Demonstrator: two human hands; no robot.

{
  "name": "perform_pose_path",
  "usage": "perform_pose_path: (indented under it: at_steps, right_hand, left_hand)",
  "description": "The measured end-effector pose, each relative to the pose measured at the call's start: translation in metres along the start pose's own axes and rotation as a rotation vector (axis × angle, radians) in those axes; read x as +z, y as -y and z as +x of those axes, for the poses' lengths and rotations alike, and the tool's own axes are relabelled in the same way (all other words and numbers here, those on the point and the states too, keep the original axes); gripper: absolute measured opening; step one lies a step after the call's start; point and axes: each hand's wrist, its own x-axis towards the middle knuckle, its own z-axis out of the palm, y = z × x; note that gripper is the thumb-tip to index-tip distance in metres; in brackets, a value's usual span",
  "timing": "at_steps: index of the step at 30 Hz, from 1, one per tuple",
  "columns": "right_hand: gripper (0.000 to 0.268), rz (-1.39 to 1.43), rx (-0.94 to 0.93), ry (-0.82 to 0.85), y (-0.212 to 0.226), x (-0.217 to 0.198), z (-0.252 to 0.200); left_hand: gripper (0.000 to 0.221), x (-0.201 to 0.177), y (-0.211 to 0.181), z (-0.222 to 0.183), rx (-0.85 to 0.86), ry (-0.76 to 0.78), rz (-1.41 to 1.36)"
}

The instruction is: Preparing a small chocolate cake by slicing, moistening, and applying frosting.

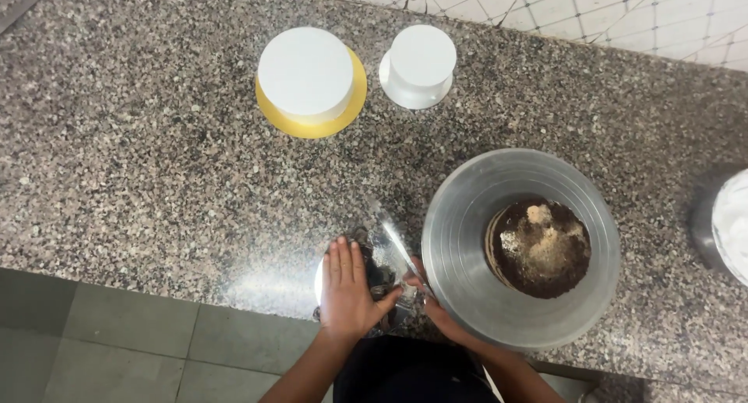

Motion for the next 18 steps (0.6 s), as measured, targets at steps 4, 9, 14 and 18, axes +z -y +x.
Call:
perform_pose_path:
  at_steps: [4, 9, 14, 18]
  right_hand:
    - [0.061, 0.265, -0.092, 0.004, -0.025, 0.005, -0.003]
    - [0.055, -0.046, -0.254, -0.024, -0.027, 0.0, -0.003]
    - [0.04, -0.164, -0.245, -0.131, -0.009, -0.002, 0.002]
    - [0.035, -0.198, -0.17, -0.171, -0.023, 0.002, -0.005]
  left_hand:
    - [0.123, 0.017, 0.001, 0.008, 0.182, -0.45, -0.099]
    - [0.128, -0.019, -0.002, 0.006, 0.281, -0.011, -0.065]
    - [0.127, -0.017, -0.002, 0.011, 0.421, -0.02, -0.087]
    - [0.126, -0.026, -0.004, 0.018, 0.585, 0.093, 0.031]
